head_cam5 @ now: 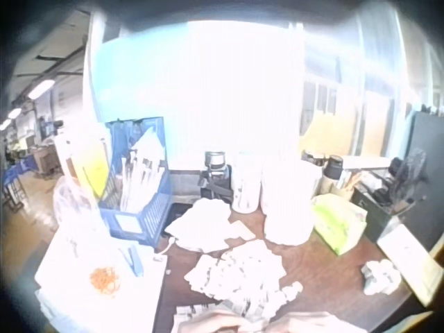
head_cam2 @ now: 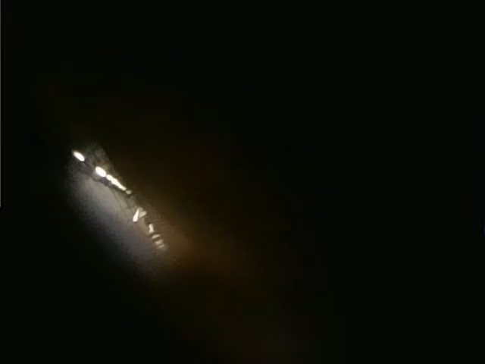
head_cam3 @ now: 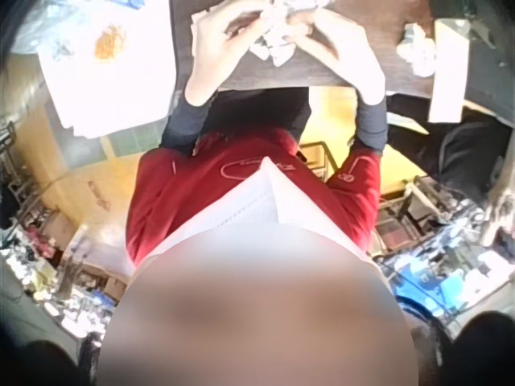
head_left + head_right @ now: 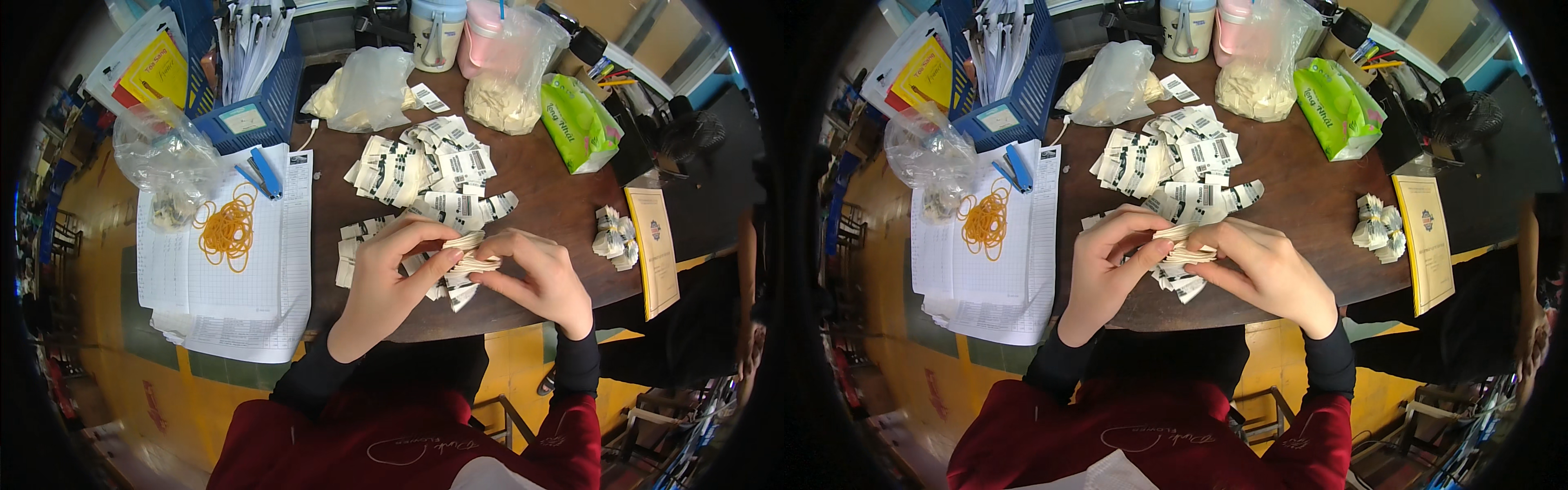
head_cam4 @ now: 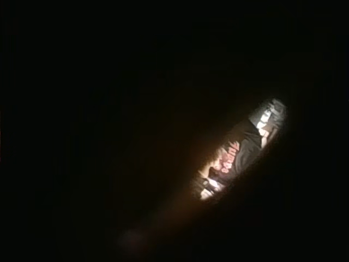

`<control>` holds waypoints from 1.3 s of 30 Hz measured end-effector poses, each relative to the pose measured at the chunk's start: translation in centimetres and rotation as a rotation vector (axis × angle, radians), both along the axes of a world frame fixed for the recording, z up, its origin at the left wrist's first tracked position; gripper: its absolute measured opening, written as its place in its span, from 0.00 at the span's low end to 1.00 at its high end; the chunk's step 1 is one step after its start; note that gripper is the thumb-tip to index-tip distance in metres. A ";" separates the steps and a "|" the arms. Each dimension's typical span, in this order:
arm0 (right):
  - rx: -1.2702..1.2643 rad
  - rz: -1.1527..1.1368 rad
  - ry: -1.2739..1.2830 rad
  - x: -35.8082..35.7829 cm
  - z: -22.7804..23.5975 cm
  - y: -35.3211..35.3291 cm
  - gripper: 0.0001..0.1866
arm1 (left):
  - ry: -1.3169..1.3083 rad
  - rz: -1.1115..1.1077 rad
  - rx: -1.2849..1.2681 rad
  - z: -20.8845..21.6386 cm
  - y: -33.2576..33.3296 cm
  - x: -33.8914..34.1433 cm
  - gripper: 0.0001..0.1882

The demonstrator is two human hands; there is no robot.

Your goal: The person gathers loose paper receipts from a table, aligns them into neat stacks, and secures each stack with a rubber band. The person repeats this process, creating multiple bundled stacks of receipts.

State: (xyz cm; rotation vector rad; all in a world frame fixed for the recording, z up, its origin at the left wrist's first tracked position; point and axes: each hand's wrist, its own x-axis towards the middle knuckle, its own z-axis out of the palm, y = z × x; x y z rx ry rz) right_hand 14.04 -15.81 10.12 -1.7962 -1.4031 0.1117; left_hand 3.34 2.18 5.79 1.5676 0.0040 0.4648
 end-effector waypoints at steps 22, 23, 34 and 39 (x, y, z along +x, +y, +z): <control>-0.345 -0.171 -0.286 -3.7 -4.0 -3.3 0.30 | 0.022 -0.017 0.681 -5.2 -3.1 -2.5 0.32; -0.464 -0.185 -0.338 -3.9 -4.6 -3.3 0.33 | 0.063 -0.037 0.726 -5.3 -3.4 -2.4 0.31; -0.391 -0.396 -0.450 -6.1 -6.6 -3.9 0.40 | 0.168 -0.043 0.860 -4.9 -4.3 -2.0 0.26; -0.452 -0.266 -0.261 -6.3 -6.4 -3.9 0.40 | 0.138 -0.030 0.849 -5.3 -4.4 -2.1 0.25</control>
